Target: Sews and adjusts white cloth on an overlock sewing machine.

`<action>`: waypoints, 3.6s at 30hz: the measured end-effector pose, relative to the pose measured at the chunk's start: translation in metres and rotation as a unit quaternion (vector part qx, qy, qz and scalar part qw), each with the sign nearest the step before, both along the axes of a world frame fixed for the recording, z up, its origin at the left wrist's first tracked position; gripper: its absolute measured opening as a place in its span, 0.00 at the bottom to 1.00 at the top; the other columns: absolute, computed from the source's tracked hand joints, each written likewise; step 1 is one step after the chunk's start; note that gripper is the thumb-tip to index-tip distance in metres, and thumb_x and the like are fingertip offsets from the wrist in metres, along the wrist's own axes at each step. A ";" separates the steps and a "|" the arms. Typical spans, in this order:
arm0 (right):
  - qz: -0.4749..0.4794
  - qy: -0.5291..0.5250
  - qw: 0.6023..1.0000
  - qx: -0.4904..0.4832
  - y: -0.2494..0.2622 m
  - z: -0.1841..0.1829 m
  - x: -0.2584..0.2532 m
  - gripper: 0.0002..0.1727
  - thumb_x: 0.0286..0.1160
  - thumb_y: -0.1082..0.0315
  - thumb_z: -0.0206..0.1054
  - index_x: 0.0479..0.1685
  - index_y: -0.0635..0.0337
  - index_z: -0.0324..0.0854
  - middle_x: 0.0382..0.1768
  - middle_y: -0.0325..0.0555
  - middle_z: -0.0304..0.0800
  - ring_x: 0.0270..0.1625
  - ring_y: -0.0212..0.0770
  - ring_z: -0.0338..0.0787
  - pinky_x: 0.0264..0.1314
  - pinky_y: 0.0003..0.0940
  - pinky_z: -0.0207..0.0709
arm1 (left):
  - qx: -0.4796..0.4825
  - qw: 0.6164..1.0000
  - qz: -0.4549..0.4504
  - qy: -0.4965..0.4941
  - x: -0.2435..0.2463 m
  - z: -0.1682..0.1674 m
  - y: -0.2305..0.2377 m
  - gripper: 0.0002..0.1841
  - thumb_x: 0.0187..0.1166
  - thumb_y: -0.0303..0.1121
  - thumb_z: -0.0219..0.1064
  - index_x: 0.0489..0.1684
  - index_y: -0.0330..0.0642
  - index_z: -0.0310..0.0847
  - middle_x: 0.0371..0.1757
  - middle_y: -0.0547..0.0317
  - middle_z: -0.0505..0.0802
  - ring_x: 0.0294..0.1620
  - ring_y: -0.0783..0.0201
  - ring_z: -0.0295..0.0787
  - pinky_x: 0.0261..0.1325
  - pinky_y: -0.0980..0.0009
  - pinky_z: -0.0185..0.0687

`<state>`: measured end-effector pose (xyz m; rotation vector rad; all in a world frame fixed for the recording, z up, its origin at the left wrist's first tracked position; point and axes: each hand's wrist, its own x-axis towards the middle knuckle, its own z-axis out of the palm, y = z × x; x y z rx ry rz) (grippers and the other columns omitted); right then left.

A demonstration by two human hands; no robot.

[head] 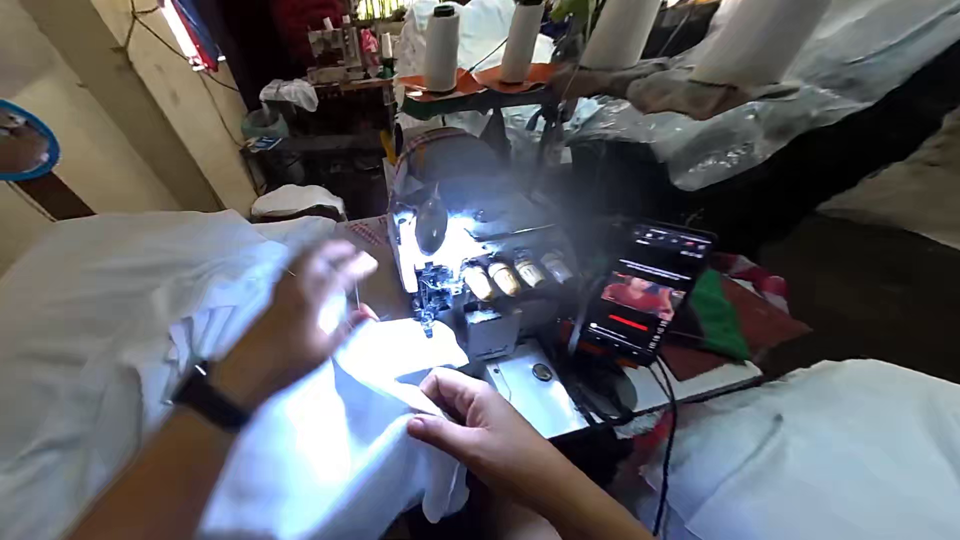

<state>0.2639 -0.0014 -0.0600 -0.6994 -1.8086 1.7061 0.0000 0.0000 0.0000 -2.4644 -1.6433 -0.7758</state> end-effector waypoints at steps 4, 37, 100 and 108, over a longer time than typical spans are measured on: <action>0.011 -0.009 1.000 0.004 0.009 -0.005 0.000 0.09 0.78 0.59 0.70 0.42 0.55 0.84 0.28 0.27 0.83 0.30 0.18 0.80 0.35 0.16 0.75 | -0.128 0.970 -0.107 -0.175 0.045 -0.058 -0.034 0.24 0.91 0.53 0.51 0.44 0.47 0.89 0.44 0.62 0.93 0.53 0.70 0.87 0.64 0.61 0.79; -0.222 -0.011 0.971 0.088 0.033 -0.055 0.018 0.10 0.75 0.55 0.73 0.34 0.51 0.89 0.34 0.30 0.90 0.36 0.21 0.88 0.38 0.15 0.82 | -0.041 0.948 0.155 -0.274 0.097 -0.084 0.007 0.04 0.77 0.39 0.68 0.39 0.57 0.90 0.39 0.77 0.89 0.39 0.80 0.85 0.41 0.78 0.83; -0.273 -0.145 0.841 0.443 0.032 -0.068 0.042 0.10 0.69 0.76 0.52 0.34 0.56 0.80 0.48 0.43 0.93 0.46 0.31 0.91 0.47 0.22 0.85 | 0.043 0.942 0.172 -0.283 0.092 -0.090 -0.016 0.11 0.79 0.35 0.63 0.48 0.46 0.91 0.50 0.66 0.94 0.57 0.75 0.89 0.62 0.74 0.86; -0.287 -0.160 0.849 0.413 0.033 -0.131 0.050 0.12 0.72 0.72 0.50 0.34 0.55 0.81 0.44 0.41 0.93 0.49 0.33 0.91 0.53 0.25 0.84 | -0.117 0.980 0.163 -0.013 0.060 -0.086 0.031 0.28 0.92 0.49 0.43 0.79 0.43 0.76 0.86 0.55 0.76 0.92 0.57 0.59 0.91 0.49 0.54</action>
